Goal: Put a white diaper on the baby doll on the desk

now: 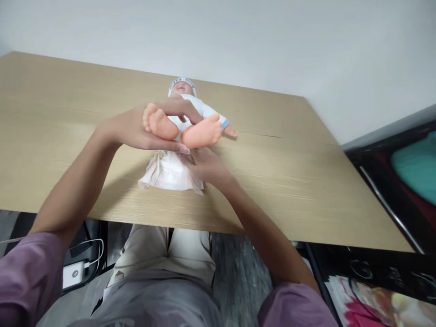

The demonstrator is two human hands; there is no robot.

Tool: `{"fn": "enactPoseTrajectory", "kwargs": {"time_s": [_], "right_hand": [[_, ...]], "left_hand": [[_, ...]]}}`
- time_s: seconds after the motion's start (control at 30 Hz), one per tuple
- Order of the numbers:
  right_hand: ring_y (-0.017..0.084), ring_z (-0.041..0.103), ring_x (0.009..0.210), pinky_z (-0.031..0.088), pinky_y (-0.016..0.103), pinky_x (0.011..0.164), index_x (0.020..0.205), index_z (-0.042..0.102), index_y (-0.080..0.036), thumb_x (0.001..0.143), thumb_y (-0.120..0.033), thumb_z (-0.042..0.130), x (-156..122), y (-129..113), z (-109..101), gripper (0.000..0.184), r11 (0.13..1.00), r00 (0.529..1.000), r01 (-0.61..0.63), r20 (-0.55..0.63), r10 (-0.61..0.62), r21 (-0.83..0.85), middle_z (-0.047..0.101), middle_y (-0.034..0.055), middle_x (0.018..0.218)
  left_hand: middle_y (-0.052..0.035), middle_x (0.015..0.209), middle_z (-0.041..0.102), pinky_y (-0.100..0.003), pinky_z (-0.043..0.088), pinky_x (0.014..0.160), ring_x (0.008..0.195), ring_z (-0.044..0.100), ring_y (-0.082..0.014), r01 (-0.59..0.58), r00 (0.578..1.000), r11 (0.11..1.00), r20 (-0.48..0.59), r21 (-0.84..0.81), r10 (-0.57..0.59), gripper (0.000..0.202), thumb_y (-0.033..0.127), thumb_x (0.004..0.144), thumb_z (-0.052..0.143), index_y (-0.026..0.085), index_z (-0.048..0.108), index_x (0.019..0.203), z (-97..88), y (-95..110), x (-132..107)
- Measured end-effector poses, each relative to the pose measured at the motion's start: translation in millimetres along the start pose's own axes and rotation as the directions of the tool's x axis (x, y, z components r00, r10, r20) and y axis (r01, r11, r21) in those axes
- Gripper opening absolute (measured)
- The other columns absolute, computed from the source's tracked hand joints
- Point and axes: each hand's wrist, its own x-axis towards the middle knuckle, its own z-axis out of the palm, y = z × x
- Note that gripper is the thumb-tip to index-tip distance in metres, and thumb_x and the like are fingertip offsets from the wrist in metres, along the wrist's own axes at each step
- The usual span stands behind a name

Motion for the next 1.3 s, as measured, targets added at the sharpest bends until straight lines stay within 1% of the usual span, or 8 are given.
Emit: {"fn": "enactPoseTrajectory", "kwargs": {"time_s": [0.07,0.2,0.33,0.53,0.67,0.83,1.03,1.3], "right_hand": [[0.042,0.078,0.134,0.065,0.063,0.114,0.150,0.074,-0.029,0.114,-0.056,0.066,-25.9,-6.8,-7.8,0.046,1.000,0.989,-0.024,-0.143,0.023,-0.007,0.084,0.0133,0.139],[0.042,0.070,0.148,0.061,0.067,0.123,0.166,0.054,-0.029,0.106,-0.057,0.079,-52.1,-20.9,-12.1,0.070,0.998,0.894,0.055,-0.447,-0.035,0.030,0.072,0.0184,0.158],[0.037,0.061,0.161,0.055,0.061,0.134,0.179,0.037,-0.030,0.108,-0.047,0.075,-48.4,-36.3,-16.1,0.082,0.984,0.955,0.135,-0.282,-0.097,0.119,0.061,0.0164,0.173],[0.036,0.057,0.164,0.047,0.061,0.139,0.171,0.061,-0.029,0.112,-0.030,0.053,-51.6,-32.7,-39.4,0.060,0.984,0.983,0.178,-0.055,-0.177,0.016,0.069,0.0101,0.169],[0.034,0.056,0.166,0.045,0.062,0.139,0.158,0.074,-0.032,0.114,-0.033,0.045,-64.2,-3.9,-43.2,0.052,0.964,0.965,0.260,0.029,-0.259,-0.050,0.071,0.0057,0.166],[0.030,0.061,0.163,0.052,0.060,0.133,0.138,0.083,-0.028,0.118,-0.031,0.038,-75.5,32.7,-28.8,0.050,0.912,0.919,0.395,0.046,-0.392,-0.114,0.077,0.0086,0.159],[0.030,0.060,0.165,0.054,0.060,0.131,0.138,0.083,-0.029,0.119,-0.024,0.045,-80.5,44.6,-22.0,0.042,0.906,0.917,0.398,0.085,-0.390,-0.141,0.076,0.0084,0.162],[0.028,0.058,0.167,0.055,0.057,0.131,0.145,0.080,-0.028,0.117,-0.013,0.045,-80.9,37.0,-29.2,0.047,0.911,0.920,0.383,0.146,-0.363,-0.153,0.073,0.0089,0.165]], "left_hand": [[-0.0110,0.137,0.081,-0.045,0.058,0.113,0.126,0.075,-0.0275,-0.050,0.999,0.999,-0.020,-0.017,0.050,0.042,0.046,0.103,0.088,0.024,0.078,0.137,9.2,-4.8,-6.4],[-0.0110,0.131,0.083,-0.044,0.057,0.110,0.122,0.076,-0.0291,-0.008,0.998,0.999,-0.069,-0.038,0.006,0.043,0.055,0.102,0.086,0.026,0.080,0.133,34.9,-9.5,-22.5],[-0.0096,0.139,0.083,-0.050,0.056,0.118,0.132,0.074,-0.0323,0.078,0.988,0.997,-0.136,0.011,-0.076,0.039,0.057,0.102,0.083,0.030,0.082,0.131,56.8,-0.5,-40.8],[-0.0126,0.147,0.080,-0.053,0.056,0.126,0.140,0.073,-0.0341,0.218,0.965,0.970,-0.175,0.107,-0.197,0.046,0.060,0.102,0.082,0.028,0.081,0.136,56.0,10.7,-91.0],[-0.0128,0.145,0.082,-0.057,0.052,0.134,0.145,0.071,-0.0339,0.212,0.969,0.962,-0.164,0.172,-0.185,0.035,0.056,0.104,0.080,0.028,0.085,0.126,43.2,-7.6,-137.7],[-0.0099,0.156,0.079,-0.059,0.054,0.131,0.153,0.065,-0.0350,0.195,0.980,0.933,-0.087,0.302,-0.177,0.037,0.048,0.107,0.074,0.034,0.082,0.140,45.7,-40.2,-178.5],[-0.0074,0.167,0.071,-0.063,0.048,0.134,0.161,0.057,-0.0364,0.192,0.980,0.912,-0.020,0.362,-0.198,0.046,0.042,0.109,0.068,0.037,0.075,0.154,63.0,-54.4,-193.7],[-0.0068,0.170,0.069,-0.066,0.045,0.136,0.164,0.053,-0.0377,0.169,0.979,0.918,0.043,0.358,-0.197,0.057,0.027,0.102,0.067,0.038,0.073,0.158,62.2,-53.5,-193.3]]}}
